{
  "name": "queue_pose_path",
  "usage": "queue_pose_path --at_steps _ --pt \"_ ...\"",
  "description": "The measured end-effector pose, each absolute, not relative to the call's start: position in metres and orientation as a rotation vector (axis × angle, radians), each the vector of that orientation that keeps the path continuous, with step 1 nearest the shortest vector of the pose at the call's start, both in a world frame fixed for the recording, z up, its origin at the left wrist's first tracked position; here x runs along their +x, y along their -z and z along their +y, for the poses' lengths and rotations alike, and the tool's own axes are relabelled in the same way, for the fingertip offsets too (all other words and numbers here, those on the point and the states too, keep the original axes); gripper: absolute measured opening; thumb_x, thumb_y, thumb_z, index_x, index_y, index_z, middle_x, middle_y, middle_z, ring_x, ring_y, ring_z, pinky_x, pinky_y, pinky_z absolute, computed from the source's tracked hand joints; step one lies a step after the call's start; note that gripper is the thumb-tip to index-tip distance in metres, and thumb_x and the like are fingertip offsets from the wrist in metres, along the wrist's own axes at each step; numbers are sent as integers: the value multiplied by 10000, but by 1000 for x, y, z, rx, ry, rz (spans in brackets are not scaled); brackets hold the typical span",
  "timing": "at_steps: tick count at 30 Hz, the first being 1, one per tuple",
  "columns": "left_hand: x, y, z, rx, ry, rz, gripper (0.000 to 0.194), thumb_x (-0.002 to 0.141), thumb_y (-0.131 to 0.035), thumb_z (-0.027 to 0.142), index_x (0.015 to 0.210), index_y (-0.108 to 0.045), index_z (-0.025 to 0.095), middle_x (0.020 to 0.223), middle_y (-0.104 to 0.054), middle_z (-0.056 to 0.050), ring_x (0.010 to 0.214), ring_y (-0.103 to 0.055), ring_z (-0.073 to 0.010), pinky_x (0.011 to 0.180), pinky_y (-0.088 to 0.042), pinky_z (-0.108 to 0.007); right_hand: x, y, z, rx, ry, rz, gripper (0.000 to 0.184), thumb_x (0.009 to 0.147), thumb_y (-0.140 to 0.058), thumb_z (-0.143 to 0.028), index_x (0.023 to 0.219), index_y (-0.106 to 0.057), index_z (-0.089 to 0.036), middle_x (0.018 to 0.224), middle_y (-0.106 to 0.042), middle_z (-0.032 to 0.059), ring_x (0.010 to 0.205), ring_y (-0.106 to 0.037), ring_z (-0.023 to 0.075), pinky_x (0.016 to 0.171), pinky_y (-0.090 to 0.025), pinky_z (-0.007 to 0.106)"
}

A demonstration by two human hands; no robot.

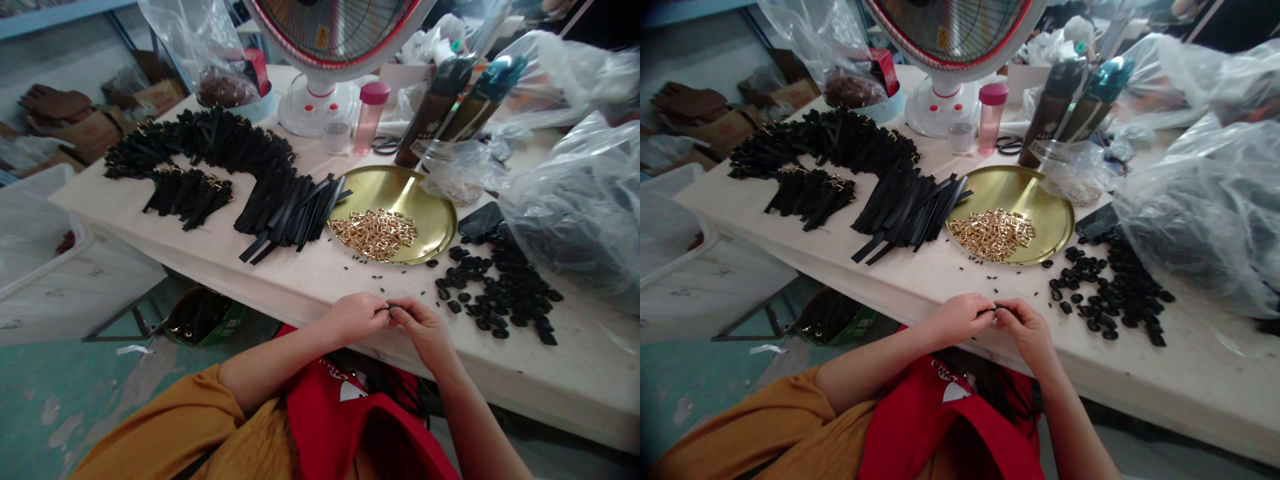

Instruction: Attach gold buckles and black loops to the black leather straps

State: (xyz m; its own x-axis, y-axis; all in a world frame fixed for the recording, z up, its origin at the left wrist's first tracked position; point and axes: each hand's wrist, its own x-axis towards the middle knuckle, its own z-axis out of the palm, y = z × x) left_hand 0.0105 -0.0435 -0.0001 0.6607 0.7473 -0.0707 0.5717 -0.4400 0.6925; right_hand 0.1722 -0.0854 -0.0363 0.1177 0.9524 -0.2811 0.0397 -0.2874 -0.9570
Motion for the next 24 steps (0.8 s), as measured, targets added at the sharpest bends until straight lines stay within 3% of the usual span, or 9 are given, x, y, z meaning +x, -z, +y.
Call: queue_pose_path --at_steps 4,7,12,14,16,19,21,24 --pt "8 -3 -40 2059 -228 928 281 845 -379 313 841 -614 159 771 -638 -49 713 -562 -161 614 -373 -232 179 36 -83 -1500 -1350 -970 256 647 -693 -390 806 -662 -193 585 -610 -19 553 -553 112 578 -454 238" --pt "2 -4 -41 1899 -98 930 307 844 -370 309 1033 -557 157 715 -636 -25 630 -565 -149 600 -401 -236 178 35 -79 -1468 -1312 -744 274 602 -725 -394 773 -653 -192 599 -591 -29 501 -528 91 523 -443 220" --pt "1 -3 -40 1821 -385 1013 468 872 -324 313 1313 -329 156 1100 -582 -109 901 -562 -189 773 -417 -297 155 34 -72 -1330 -1478 -682 294 616 -706 -422 774 -628 -187 648 -604 -6 534 -532 120 533 -454 266" --pt "-1 -2 -35 1727 -484 1002 446 877 -324 357 1271 -387 158 1030 -599 -88 868 -557 -171 744 -421 -272 155 32 -64 -1356 -1455 -826 287 684 -638 -455 757 -613 -178 617 -583 0 550 -526 132 548 -449 278" --pt "-4 0 -29 1607 -552 1002 377 866 -350 386 1120 -503 154 811 -604 -35 712 -546 -129 633 -417 -225 166 29 -47 -1443 -1278 -1016 296 735 -575 -468 779 -602 -176 622 -568 6 562 -515 137 562 -442 285" --pt "-7 8 -19 1382 -593 1015 276 852 -361 380 889 -512 153 527 -447 56 447 -408 -69 439 -322 -174 191 26 -9 -1637 -821 -1382 251 758 -555 -404 868 -592 -181 739 -579 36 624 -524 158 610 -433 309" --pt "-6 13 -15 1267 -608 1014 232 845 -360 367 837 -471 163 487 -403 80 384 -351 -54 393 -287 -164 204 27 18 -1751 -549 -1669 185 771 -532 -321 878 -594 -184 816 -565 50 646 -528 162 646 -423 321" --pt "-4 17 -12 1205 -612 1003 197 835 -368 347 809 -446 169 500 -433 78 373 -361 -49 386 -302 -159 210 35 50 -1849 -404 -2007 173 761 -520 -249 913 -587 -201 868 -550 57 696 -544 174 654 -412 311"
